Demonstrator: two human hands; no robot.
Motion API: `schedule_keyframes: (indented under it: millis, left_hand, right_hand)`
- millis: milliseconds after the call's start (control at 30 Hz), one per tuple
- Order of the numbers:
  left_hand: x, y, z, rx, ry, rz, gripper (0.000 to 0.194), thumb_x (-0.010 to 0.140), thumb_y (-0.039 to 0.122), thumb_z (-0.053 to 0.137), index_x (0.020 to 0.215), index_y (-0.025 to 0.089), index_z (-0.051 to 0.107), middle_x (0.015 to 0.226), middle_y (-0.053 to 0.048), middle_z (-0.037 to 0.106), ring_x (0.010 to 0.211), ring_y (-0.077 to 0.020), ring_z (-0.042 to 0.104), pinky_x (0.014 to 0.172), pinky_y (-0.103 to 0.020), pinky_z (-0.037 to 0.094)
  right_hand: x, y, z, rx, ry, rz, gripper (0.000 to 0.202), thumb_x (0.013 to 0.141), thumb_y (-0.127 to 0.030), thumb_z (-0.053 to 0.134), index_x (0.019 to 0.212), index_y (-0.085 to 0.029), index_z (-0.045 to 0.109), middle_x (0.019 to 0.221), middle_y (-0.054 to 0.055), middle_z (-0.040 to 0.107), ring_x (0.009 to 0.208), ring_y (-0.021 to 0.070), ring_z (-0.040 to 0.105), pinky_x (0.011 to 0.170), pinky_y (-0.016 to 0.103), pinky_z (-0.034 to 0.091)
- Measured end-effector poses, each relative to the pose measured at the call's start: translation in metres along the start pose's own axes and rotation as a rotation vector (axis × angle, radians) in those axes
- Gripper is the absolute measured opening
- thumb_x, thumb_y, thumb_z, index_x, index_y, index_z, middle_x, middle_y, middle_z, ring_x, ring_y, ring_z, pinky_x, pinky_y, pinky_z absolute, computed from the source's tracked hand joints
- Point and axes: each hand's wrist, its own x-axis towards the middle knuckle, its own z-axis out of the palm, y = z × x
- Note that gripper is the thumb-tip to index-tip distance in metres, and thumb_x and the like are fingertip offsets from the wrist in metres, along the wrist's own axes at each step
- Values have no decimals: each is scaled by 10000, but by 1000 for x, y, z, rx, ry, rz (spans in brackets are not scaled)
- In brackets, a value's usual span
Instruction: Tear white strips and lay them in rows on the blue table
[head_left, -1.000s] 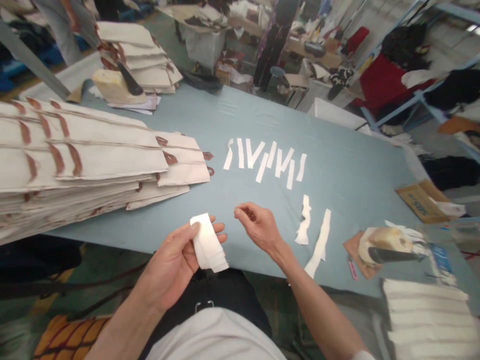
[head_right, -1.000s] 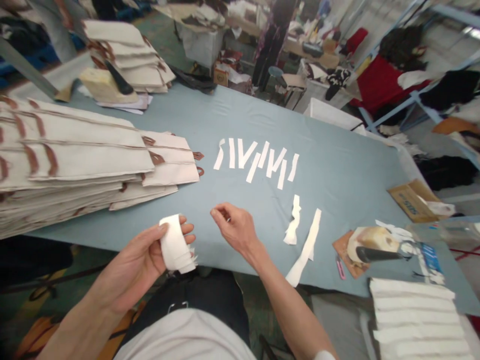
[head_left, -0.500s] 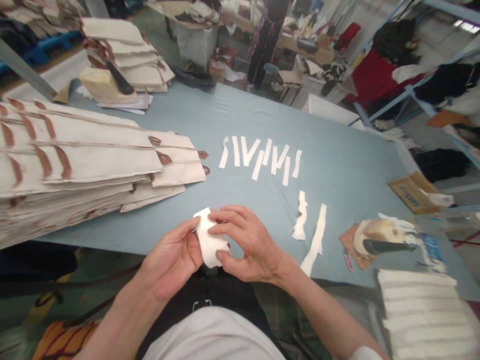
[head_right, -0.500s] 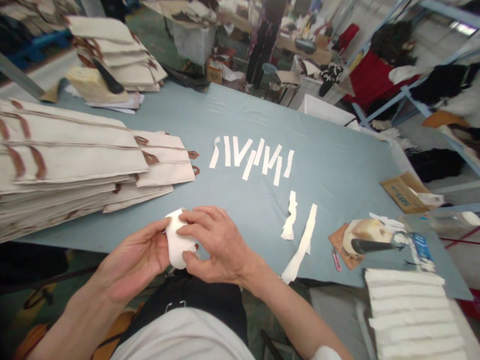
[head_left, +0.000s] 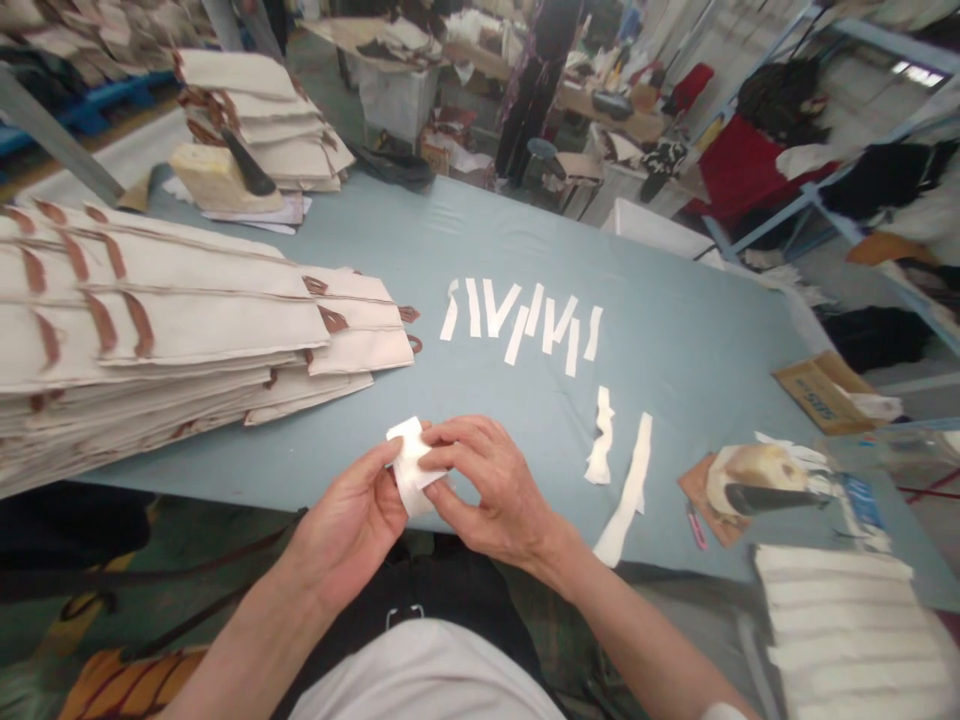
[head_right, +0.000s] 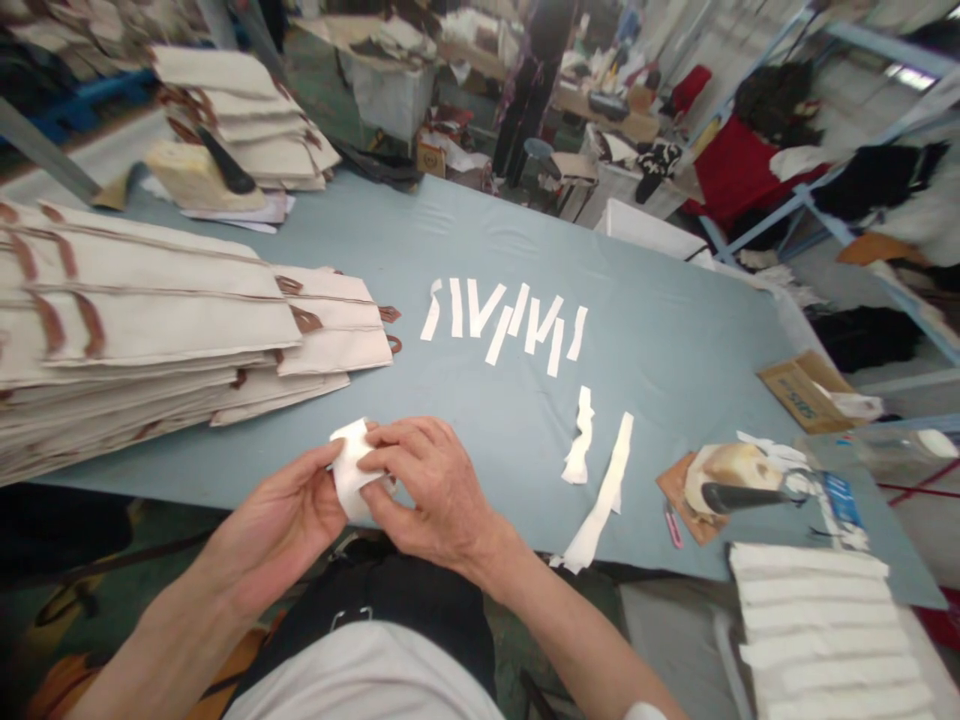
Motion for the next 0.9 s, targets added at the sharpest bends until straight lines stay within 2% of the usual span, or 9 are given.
schedule_keyframes:
  millis: [67, 133, 233, 333, 400, 567, 667, 800, 900]
  left_hand:
    - [1, -3, -3, 46, -17, 3, 328, 1029, 34, 434, 1049, 54, 761, 933, -106, 822, 720, -135, 752, 672, -225, 639]
    - [3, -8, -8, 121, -66, 23, 283, 1017, 77, 493, 1034, 62, 774, 898, -102, 825, 691, -147, 742, 657, -229, 629]
    - [8, -14, -19, 240, -161, 90, 206, 943, 265, 702, 1017, 96, 794, 871, -85, 828, 707, -171, 742, 640, -216, 601]
    - [12, -19, -28, 393, -235, 122, 525, 793, 605, 812, 1003, 124, 797, 886, -90, 829, 744, -207, 742, 668, -244, 590]
    - [13, -20, -32, 524, -245, 155, 648, 733, 729, 791, 980, 131, 793, 888, -94, 824, 731, -204, 723, 682, -256, 576]
    - [14, -27, -35, 814, -198, 248, 679, 707, 773, 779, 958, 143, 762, 827, -63, 790, 665, -160, 647, 649, -241, 516]
    - [15, -36, -39, 937, -287, 211, 683, 799, 793, 670, 1037, 157, 738, 747, -32, 738, 610, -148, 592, 582, -238, 462]
    - [17, -50, -42, 1075, -413, 120, 660, 840, 807, 599, 776, 157, 693, 601, 1, 615, 537, -116, 503, 525, -223, 385]
    - [17, -60, -37, 1046, -405, 101, 649, 803, 817, 638, 791, 169, 673, 635, 1, 641, 526, -108, 501, 508, -215, 371]
  right_hand:
    - [-1, 1, 2, 36, 38, 38, 80, 943, -202, 610, 928, -230, 684, 1104, 91, 768, 1058, 223, 685, 975, 416, 492]
    - [-2, 2, 5, 112, 84, 107, 124, 967, -217, 602, 864, -224, 669, 1044, 83, 776, 1018, 211, 699, 954, 397, 501]
    - [-4, 4, 8, 255, 115, 308, 167, 979, -264, 591, 838, -217, 667, 926, 59, 773, 937, 206, 711, 904, 370, 521]
    - [-5, 9, 9, 350, 117, 531, 194, 960, -340, 600, 848, -204, 681, 807, 28, 748, 808, 194, 696, 824, 339, 534]
    - [-5, 14, 9, 419, 135, 607, 239, 941, -399, 612, 827, -198, 673, 767, 11, 726, 740, 173, 668, 767, 308, 530]
    - [0, 29, 3, 520, 245, 679, 317, 893, -501, 635, 794, -200, 646, 686, -8, 662, 626, 137, 582, 626, 261, 488]
    - [5, 45, -10, 528, 297, 698, 321, 874, -515, 625, 801, -202, 627, 681, -5, 648, 623, 137, 591, 605, 256, 508]
    - [15, 77, -39, 414, 303, 717, 335, 861, -538, 566, 814, -209, 600, 696, 2, 651, 623, 140, 617, 588, 259, 553]
    - [19, 104, -68, 314, 322, 730, 299, 856, -506, 553, 825, -210, 593, 674, 0, 651, 609, 144, 629, 551, 249, 550]
